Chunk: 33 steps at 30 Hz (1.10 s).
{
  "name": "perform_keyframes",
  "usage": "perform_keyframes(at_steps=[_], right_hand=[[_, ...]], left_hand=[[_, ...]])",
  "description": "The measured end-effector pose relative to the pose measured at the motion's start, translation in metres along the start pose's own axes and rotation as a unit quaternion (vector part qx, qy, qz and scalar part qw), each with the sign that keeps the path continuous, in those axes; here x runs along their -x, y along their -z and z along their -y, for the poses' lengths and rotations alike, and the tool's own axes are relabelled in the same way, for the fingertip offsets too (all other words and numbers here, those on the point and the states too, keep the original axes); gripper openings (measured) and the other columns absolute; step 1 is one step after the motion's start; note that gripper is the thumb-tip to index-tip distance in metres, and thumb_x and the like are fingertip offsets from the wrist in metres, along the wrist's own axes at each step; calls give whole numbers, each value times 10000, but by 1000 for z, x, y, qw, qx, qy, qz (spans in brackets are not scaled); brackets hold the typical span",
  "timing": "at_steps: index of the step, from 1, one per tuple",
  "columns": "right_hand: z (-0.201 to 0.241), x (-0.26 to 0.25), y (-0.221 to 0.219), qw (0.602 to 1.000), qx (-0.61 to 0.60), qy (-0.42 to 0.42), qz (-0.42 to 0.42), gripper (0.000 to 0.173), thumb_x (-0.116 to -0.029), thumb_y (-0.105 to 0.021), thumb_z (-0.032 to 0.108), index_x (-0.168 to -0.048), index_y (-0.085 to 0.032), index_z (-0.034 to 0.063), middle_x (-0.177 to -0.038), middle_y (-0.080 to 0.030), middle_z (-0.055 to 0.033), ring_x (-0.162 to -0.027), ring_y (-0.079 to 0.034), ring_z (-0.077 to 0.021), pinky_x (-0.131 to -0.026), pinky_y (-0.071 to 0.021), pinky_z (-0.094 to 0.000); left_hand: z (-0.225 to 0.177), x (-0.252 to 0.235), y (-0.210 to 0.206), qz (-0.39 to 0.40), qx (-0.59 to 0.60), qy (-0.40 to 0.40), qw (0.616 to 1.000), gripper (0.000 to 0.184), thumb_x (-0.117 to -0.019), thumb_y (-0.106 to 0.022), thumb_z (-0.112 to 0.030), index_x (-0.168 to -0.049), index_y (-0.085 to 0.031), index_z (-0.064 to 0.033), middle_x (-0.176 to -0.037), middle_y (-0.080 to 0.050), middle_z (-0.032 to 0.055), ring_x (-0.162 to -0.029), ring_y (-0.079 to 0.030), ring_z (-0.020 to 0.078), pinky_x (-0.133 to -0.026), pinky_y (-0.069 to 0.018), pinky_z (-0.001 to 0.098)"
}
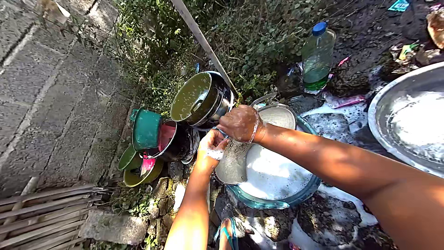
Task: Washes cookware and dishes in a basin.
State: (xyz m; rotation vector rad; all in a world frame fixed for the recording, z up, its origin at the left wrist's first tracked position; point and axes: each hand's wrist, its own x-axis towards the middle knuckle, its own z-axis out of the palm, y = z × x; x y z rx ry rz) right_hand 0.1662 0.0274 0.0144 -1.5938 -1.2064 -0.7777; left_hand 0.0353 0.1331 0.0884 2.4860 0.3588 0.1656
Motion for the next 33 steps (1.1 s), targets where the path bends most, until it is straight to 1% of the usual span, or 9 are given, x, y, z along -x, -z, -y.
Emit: perform_keyframes(at_steps=[7, 9, 12, 13, 16, 20, 29, 31, 33], right_hand=[[0, 3, -6, 1000, 10, 8, 5, 393, -1015, -502, 292, -713, -598, 60, -600, -582, -99, -578, -633, -294, -506, -447, -440], [1, 4, -7, 1000, 9, 8, 9, 391, -1013, -505, 291, -716, -606, 58, -605, -589, -102, -582, -638, -295, -510, -455, -441], [3, 5, -8, 1000, 7, 4, 19, 389, -1011, -505, 291, -722, -612, 54, -613, -594, -110, -597, -645, -306, -523, -468, -451], [4, 6, -9, 1000, 6, 3, 25, 386, -1011, -505, 290, -727, -615, 52, -616, -594, -113, -602, -647, -310, -527, -474, -456], [5, 7, -12, 1000, 11, 5, 29, 385, -1010, -511, 292, -730, -621, 51, -619, -600, -116, -606, -653, -314, -529, -476, -458], [4, 9, -13, 999, 17, 8, 31, 392, -1015, -503, 293, -734, -623, 49, -625, -604, -115, -615, -658, -314, -526, -475, -452], [5, 9, -13, 1000, 8, 7, 29, 393, -1019, -495, 290, -734, -621, 50, -620, -595, -114, -604, -645, -311, -518, -459, -447], [5, 9, -12, 999, 7, 8, 34, 396, -1020, -500, 294, -735, -625, 50, -622, -600, -115, -607, -650, -313, -522, -468, -448], [4, 10, -13, 999, 14, 9, 33, 403, -1019, -496, 301, -729, -622, 52, -618, -597, -112, -603, -648, -309, -518, -466, -444]], left_hand=[[11, 2, 9, 54, 59, 15, 997, 118, -924, -706, -64, -868, -602, -68, -778, -605, -9, -704, -580, 51, -682, -502, 222], [13, 7, 10, 52, 73, 9, 996, 83, -913, -710, -42, -929, -629, -48, -815, -637, -11, -727, -606, 37, -700, -523, 208], [21, 14, 4, 8, 46, -25, 999, 278, -882, -722, -38, -1140, -631, 10, -923, -668, 27, -786, -631, 38, -738, -543, 207], [24, 16, 0, -18, 17, -38, 999, 283, -883, -726, -52, -1149, -657, 17, -936, -683, 44, -792, -640, 42, -743, -548, 206], [29, 22, -13, -100, -45, -83, 990, 168, -881, -736, -66, -1030, -719, 11, -919, -705, 73, -777, -653, 41, -743, -552, 184], [35, 25, -26, -164, -43, -96, 981, 117, -863, -753, -65, -942, -709, 8, -845, -689, 57, -735, -636, 33, -719, -542, 177], [33, 21, -10, -68, -33, -96, 993, 59, -881, -723, -34, -864, -670, -17, -866, -651, 46, -766, -616, 53, -730, -532, 198], [37, 25, -11, -78, -6, -78, 994, 77, -894, -708, -30, -956, -685, 9, -917, -686, 63, -807, -654, 55, -771, -561, 210], [38, 29, -14, -91, 24, -43, 995, 253, -906, -695, -22, -1148, -660, 47, -1012, -719, 98, -876, -694, 72, -827, -581, 234]])
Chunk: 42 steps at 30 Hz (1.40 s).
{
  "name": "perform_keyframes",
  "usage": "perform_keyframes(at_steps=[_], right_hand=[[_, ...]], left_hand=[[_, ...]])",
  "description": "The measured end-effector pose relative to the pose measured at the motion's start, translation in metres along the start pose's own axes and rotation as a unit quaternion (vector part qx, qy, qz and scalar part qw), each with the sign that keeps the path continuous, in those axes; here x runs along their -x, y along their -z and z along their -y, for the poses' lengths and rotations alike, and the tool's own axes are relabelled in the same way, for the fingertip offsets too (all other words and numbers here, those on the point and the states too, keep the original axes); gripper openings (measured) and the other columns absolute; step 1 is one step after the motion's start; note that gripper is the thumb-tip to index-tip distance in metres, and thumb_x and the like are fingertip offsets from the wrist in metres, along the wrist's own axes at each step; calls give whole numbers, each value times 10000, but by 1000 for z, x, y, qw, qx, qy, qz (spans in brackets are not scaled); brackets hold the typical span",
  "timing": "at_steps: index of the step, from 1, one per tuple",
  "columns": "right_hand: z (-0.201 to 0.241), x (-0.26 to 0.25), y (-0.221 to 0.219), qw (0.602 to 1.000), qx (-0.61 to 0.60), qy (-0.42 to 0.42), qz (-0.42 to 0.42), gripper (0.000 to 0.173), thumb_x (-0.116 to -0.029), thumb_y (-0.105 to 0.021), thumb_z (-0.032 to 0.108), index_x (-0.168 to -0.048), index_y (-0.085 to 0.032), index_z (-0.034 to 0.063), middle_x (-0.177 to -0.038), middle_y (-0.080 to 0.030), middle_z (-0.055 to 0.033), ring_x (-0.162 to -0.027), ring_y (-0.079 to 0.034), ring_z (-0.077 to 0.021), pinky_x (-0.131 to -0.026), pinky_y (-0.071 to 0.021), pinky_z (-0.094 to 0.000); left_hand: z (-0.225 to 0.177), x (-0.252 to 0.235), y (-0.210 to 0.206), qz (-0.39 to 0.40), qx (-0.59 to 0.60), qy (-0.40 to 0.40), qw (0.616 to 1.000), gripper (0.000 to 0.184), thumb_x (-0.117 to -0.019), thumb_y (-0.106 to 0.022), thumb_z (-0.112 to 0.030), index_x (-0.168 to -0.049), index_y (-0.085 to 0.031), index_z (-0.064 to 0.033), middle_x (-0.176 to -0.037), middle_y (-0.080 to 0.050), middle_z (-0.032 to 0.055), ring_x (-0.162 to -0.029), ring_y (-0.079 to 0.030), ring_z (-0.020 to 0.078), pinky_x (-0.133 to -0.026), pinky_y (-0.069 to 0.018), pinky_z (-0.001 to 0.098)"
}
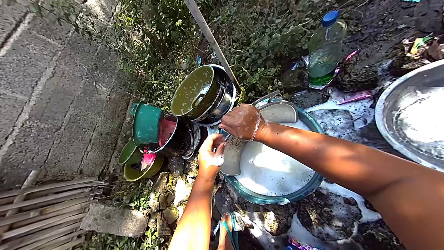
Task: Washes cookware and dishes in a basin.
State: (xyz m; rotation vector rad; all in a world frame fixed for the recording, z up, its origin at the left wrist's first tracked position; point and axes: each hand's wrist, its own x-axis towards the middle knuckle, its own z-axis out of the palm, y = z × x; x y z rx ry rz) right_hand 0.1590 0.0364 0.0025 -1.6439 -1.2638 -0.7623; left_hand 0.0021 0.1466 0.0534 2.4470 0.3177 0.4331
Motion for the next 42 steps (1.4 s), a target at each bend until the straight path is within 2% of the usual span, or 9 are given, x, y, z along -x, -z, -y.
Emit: perform_keyframes(at_steps=[2, 7, 13, 19, 25, 32, 36, 38, 42], right_hand=[[0, 0, -1, 1000, 7, -4, 1, 404, -1021, -493, 302, -729, -620, 53, -620, -597, -111, -605, -647, -308, -519, -464, -443], [2, -8, -4, 999, 3, -32, 26, 387, -1020, -503, 278, -753, -626, 25, -650, -625, -155, -639, -678, -348, -548, -496, -478], [6, -11, -1, 996, -11, -58, 70, 383, -1033, -509, 299, -823, -656, 15, -738, -667, -176, -737, -704, -376, -616, -529, -509], [7, -11, 0, 996, -13, -62, 70, 384, -1034, -511, 297, -821, -661, 14, -737, -671, -177, -737, -707, -372, -623, -530, -509], [7, -13, -1, 992, -13, -80, 100, 383, -1042, -508, 295, -846, -664, 4, -760, -678, -187, -756, -708, -383, -649, -535, -521], [4, -13, -3, 992, 5, -72, 106, 386, -1041, -510, 304, -835, -659, 12, -742, -666, -179, -744, -704, -377, -623, -525, -509], [2, -13, -5, 993, -3, -69, 98, 392, -1040, -507, 302, -833, -661, 7, -743, -665, -181, -746, -706, -379, -628, -534, -520], [0, -13, -6, 991, -7, -75, 110, 401, -1045, -504, 314, -848, -667, 6, -761, -673, -184, -768, -709, -380, -649, -537, -525], [2, -23, -2, 974, -7, -126, 188, 384, -1064, -497, 339, -952, -676, 19, -843, -701, -182, -871, -719, -380, -763, -554, -550]], left_hand=[[2, 6, -5, -21, -23, 14, 999, 379, -906, -682, -34, -1276, -640, 38, -1074, -712, 113, -934, -684, 87, -863, -567, 244], [4, 30, -35, -160, -105, 27, 981, 386, -888, -523, 68, -1227, -704, 29, -1206, -689, 184, -1190, -620, 193, -1053, -463, 288], [2, 23, -52, -236, -68, 82, 966, 222, -952, -600, -15, -1137, -711, 39, -1122, -687, 160, -1103, -624, 158, -985, -480, 266], [-8, 16, -55, -243, -39, 128, 961, 172, -954, -581, -23, -1061, -706, 27, -1063, -670, 134, -1062, -611, 155, -955, -481, 281], [-20, 1, -55, -239, -130, 126, 954, 133, -907, -606, -7, -981, -709, 31, -1008, -672, 159, -1028, -624, 230, -949, -487, 359], [-17, -11, -14, -80, -278, 75, 954, 137, -894, -606, 14, -920, -736, -19, -888, -705, 123, -901, -690, 249, -845, -552, 434], [-9, -9, 9, -14, -192, 128, 973, 229, -1034, -548, -118, -1134, -739, -44, -1044, -743, 104, -995, -696, 165, -943, -533, 378], [-1, -6, 12, 22, -122, 124, 984, 284, -1054, -537, -156, -1259, -697, -44, -1197, -720, 112, -1132, -666, 155, -1032, -496, 367], [21, -11, 8, 153, -114, 79, 979, 715, -958, -662, -142, -1593, -339, -75, -1591, -428, 143, -1471, -410, 202, -1225, -324, 396]])
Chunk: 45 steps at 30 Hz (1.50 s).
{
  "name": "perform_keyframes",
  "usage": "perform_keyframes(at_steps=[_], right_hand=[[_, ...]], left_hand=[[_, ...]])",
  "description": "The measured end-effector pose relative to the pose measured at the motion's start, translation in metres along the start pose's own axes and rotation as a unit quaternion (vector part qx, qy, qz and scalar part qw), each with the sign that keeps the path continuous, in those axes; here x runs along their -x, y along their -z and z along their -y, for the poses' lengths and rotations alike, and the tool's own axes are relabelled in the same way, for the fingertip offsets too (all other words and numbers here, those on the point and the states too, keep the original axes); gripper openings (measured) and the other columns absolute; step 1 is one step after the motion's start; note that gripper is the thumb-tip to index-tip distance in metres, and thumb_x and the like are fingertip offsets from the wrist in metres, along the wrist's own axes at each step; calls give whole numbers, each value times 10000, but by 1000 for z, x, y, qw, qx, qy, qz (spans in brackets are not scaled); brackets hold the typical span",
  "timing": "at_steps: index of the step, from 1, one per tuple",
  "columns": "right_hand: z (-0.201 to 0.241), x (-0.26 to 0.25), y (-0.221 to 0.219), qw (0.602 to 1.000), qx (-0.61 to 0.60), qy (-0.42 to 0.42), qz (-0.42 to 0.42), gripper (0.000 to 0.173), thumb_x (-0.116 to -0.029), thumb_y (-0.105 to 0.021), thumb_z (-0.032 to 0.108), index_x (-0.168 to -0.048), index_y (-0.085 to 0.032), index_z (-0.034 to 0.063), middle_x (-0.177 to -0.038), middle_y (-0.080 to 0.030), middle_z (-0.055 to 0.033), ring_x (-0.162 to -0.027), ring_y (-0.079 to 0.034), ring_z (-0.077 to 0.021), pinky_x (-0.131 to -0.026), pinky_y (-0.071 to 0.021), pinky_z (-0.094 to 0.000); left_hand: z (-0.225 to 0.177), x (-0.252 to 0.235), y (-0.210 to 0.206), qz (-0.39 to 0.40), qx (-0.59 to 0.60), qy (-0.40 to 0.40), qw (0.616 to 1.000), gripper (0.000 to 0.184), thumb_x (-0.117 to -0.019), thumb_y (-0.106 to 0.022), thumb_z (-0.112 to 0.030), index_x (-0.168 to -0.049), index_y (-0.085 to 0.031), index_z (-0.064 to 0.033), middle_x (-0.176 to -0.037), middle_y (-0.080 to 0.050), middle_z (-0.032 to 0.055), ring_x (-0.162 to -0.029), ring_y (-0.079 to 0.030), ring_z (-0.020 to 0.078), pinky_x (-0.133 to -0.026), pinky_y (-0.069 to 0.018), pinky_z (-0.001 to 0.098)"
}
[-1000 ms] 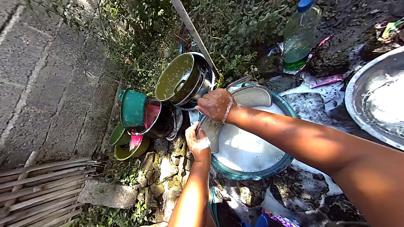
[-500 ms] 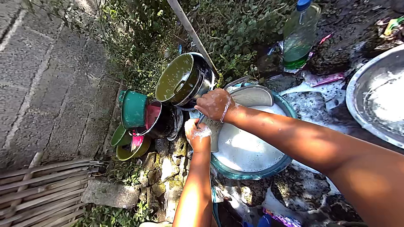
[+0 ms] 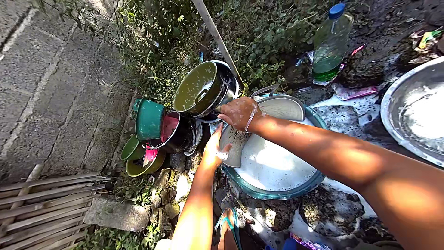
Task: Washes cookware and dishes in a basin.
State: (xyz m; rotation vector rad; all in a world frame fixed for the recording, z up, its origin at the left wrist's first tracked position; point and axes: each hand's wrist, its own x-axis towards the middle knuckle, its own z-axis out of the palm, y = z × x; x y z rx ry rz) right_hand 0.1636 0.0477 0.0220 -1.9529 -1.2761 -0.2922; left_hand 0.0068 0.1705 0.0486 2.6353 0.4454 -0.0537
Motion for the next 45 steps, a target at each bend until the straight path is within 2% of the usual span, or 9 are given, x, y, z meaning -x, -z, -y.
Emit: perform_keyframes(at_steps=[4, 7, 12, 17, 22, 27, 36, 41, 45], right_hand=[[40, -2, -4, 996, 2, -64, 64, 228, -1034, -571, 233, -1103, -678, 44, -972, -708, -175, -967, -696, -376, -858, -532, -555], [52, 6, -11, 997, 10, -38, 68, 172, -987, -593, 123, -1106, -676, 30, -1014, -698, -185, -995, -683, -380, -846, -530, -541], [38, -4, 8, 981, 46, -167, 90, 264, -1031, -507, 117, -1233, -668, 61, -1136, -700, -204, -1125, -642, -424, -946, -494, -609], [58, 5, -23, 993, 69, -76, 60, 210, -973, -605, 101, -1156, -691, 43, -1072, -716, -173, -1050, -676, -387, -901, -524, -573], [30, -54, -1, 928, 18, -336, 161, 315, -1066, -485, 127, -1363, -573, 69, -1226, -676, -228, -1171, -645, -426, -993, -487, -641], [18, -101, 34, 912, -88, -400, -17, 333, -1109, -416, 189, -1370, -556, 38, -1270, -646, -214, -1152, -644, -321, -1001, -500, -528], [88, -143, 100, 870, -202, -320, -315, 212, -1091, -478, 219, -1210, -603, 95, -925, -633, 21, -768, -648, -60, -707, -582, -254], [103, -100, 101, 856, -187, -259, -407, 153, -1070, -497, 205, -1076, -633, 135, -839, -636, 61, -752, -640, -60, -722, -574, -266], [93, -40, 65, 837, -130, -324, -421, 243, -1105, -382, 215, -1153, -592, 104, -901, -599, 83, -769, -602, -3, -742, -548, -226]], left_hand=[[9, -9, -12, -88, 5, -15, 996, 324, -965, -589, -65, -1266, -674, 20, -1263, -697, 164, -1240, -635, 216, -1095, -469, 402], [3, -14, -13, -84, 45, -10, 995, 183, -957, -606, -80, -1048, -724, 28, -978, -728, 144, -961, -692, 195, -921, -544, 400], [22, -21, 2, 11, 22, -87, 996, 513, -968, -491, -11, -1477, -539, -57, -1367, -646, 164, -1283, -608, 253, -1112, -450, 420], [40, -39, 0, 93, 59, -131, 985, 414, -990, -609, -120, -1368, -576, 47, -1344, -627, 217, -1279, -592, 266, -1123, -437, 403], [63, -64, -4, 120, 98, -135, 979, 601, -1019, -518, -97, -1597, -365, -159, -1558, -480, 128, -1450, -444, 238, -1213, -330, 423], [89, -82, -11, 77, 196, -158, 965, 484, -999, -532, -54, -1482, -529, -63, -1503, -530, 153, -1411, -483, 246, -1191, -358, 403], [119, -113, -28, 56, 263, -133, 954, 395, -968, -598, -87, -1359, -649, -65, -1315, -615, 181, -1252, -559, 263, -1086, -437, 400], [124, -119, -29, 73, 252, -120, 957, 369, -992, -612, -136, -1352, -637, -58, -1329, -639, 163, -1266, -584, 265, -1102, -439, 432], [125, -123, -24, 81, 229, -140, 960, 383, -1003, -631, -230, -1344, -635, -54, -1298, -664, 165, -1234, -615, 281, -1091, -450, 477]])
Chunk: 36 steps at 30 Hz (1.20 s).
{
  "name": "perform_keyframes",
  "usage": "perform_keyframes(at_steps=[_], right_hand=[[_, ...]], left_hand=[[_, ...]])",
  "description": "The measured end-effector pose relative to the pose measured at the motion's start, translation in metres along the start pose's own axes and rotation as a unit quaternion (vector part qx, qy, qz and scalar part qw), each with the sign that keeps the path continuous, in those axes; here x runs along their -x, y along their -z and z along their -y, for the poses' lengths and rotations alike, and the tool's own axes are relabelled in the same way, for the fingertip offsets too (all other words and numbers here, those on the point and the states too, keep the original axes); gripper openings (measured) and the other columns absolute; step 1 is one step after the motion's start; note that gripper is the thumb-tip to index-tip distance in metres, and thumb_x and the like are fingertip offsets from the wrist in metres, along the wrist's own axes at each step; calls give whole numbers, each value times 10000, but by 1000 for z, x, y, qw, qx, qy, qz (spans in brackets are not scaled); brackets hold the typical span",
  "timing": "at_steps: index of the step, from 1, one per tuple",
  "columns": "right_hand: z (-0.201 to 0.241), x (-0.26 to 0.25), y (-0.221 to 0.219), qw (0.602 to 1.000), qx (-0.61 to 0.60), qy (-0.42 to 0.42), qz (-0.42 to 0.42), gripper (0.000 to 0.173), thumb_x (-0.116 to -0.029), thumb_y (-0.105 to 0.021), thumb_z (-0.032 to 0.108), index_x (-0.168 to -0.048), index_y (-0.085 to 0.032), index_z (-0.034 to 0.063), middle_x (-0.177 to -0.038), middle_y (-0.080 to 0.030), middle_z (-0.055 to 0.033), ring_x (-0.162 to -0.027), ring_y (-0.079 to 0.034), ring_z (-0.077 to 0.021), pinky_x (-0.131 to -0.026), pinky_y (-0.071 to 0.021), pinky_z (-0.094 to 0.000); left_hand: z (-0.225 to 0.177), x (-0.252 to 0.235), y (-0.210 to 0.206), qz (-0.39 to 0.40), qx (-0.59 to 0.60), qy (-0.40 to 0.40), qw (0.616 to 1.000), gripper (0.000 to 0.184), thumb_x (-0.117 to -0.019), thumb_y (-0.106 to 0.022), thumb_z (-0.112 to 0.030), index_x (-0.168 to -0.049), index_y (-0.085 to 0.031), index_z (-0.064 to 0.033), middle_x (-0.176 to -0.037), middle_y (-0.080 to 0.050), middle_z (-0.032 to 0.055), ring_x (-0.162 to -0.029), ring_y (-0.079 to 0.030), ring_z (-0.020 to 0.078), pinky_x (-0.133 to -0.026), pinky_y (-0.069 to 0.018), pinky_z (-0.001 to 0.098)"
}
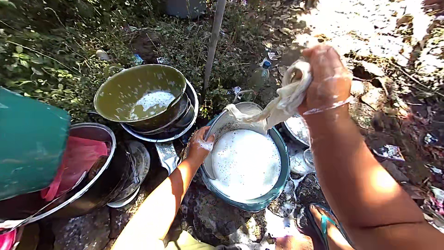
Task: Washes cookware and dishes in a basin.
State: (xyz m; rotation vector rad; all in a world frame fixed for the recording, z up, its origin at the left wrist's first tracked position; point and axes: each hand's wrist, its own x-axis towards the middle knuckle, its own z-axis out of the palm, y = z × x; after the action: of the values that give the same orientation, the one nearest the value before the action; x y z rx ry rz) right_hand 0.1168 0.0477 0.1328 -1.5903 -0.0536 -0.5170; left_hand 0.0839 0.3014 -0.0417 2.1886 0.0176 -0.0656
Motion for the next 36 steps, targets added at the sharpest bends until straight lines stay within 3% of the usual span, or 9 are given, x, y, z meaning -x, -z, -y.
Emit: perform_keyframes(at_steps=[4, 7, 10, 15, 21, 23, 26, 30, 36], right_hand=[[-95, 36, 15, 974, 183, -133, 11, 372, -1112, -388, 278, -1239, -603, 2, -1029, -642, -130, -865, -625, -178, -813, -544, -412], [-165, 63, 20, 936, 288, -193, 64, 412, -1097, -447, 306, -1331, -567, -12, -1266, -627, -273, -1158, -623, -406, -993, -477, -617], [-207, 90, 12, 892, 375, -205, 146, 492, -1035, -563, 299, -1447, -527, 32, -1418, -535, -289, -1356, -489, -436, -1132, -383, -597], [-246, 127, -16, 774, 505, -227, 308, 730, -1015, -585, 310, -1647, -241, 183, -1616, -324, -268, -1517, -259, -444, -1239, -203, -570], [-249, 172, -36, 698, 505, -291, 417, 755, -950, -592, 24, -1623, -250, 54, -1654, -279, -228, -1484, -364, -414, -1160, -372, -578], [-245, 166, -36, 717, 439, -318, 439, 649, -973, -574, 0, -1575, -333, -11, -1606, -363, -248, -1472, -391, -395, -1195, -339, -539], [-211, 126, -36, 845, 274, -323, 325, 446, -996, -599, 47, -1411, -485, -68, -1421, -538, -280, -1330, -534, -364, -1135, -421, -478], [-136, 72, -47, 954, 200, -117, 192, 356, -996, -644, 105, -1302, -565, -59, -1261, -629, -245, -1147, -633, -311, -1009, -507, -466], [-139, 57, -86, 927, 324, 79, 172, 211, -1001, -631, 140, -1103, -708, -29, -1132, -670, -233, -1137, -635, -378, -1024, -509, -500]], left_hand=[[-5, -7, 3, -14, -12, -33, 999, 375, -993, -633, -238, -1319, -653, -55, -1187, -650, 175, -1084, -619, 293, -982, -484, 476], [-13, -15, 3, -5, -10, -58, 998, 371, -1008, -620, -220, -1344, -646, -65, -1293, -624, 165, -1219, -584, 286, -1065, -452, 471], [-25, -24, 2, 20, -22, -64, 998, 379, -1034, -570, -186, -1393, -615, -72, -1403, -590, 154, -1341, -524, 273, -1143, -393, 457], [-28, -40, 2, 36, -35, -100, 994, 365, -1026, -558, -113, -1375, -623, -27, -1380, -619, 179, -1338, -546, 277, -1153, -392, 432], [-36, -35, -3, 28, -87, -18, 996, 350, -1018, -577, -182, -1342, -652, -77, -1267, -633, 192, -1228, -580, 325, -1062, -450, 499], [-36, -36, -1, 41, -104, 1, 994, 364, -1014, -577, -183, -1364, -639, -104, -1272, -629, 195, -1228, -581, 339, -1053, -455, 517], [-38, -38, 1, 69, -114, 19, 991, 409, -1016, -581, -187, -1421, -599, -142, -1278, -610, 199, -1227, -572, 350, -1039, -460, 534], [-45, -37, 5, 84, -127, 43, 987, 409, -1044, -534, -207, -1448, -583, -159, -1290, -594, 211, -1235, -566, 356, -1038, -455, 536], [-41, -41, 3, 107, -130, 30, 985, 415, -1041, -522, -190, -1450, -584, -154, -1282, -598, 199, -1221, -572, 345, -1027, -466, 527]])
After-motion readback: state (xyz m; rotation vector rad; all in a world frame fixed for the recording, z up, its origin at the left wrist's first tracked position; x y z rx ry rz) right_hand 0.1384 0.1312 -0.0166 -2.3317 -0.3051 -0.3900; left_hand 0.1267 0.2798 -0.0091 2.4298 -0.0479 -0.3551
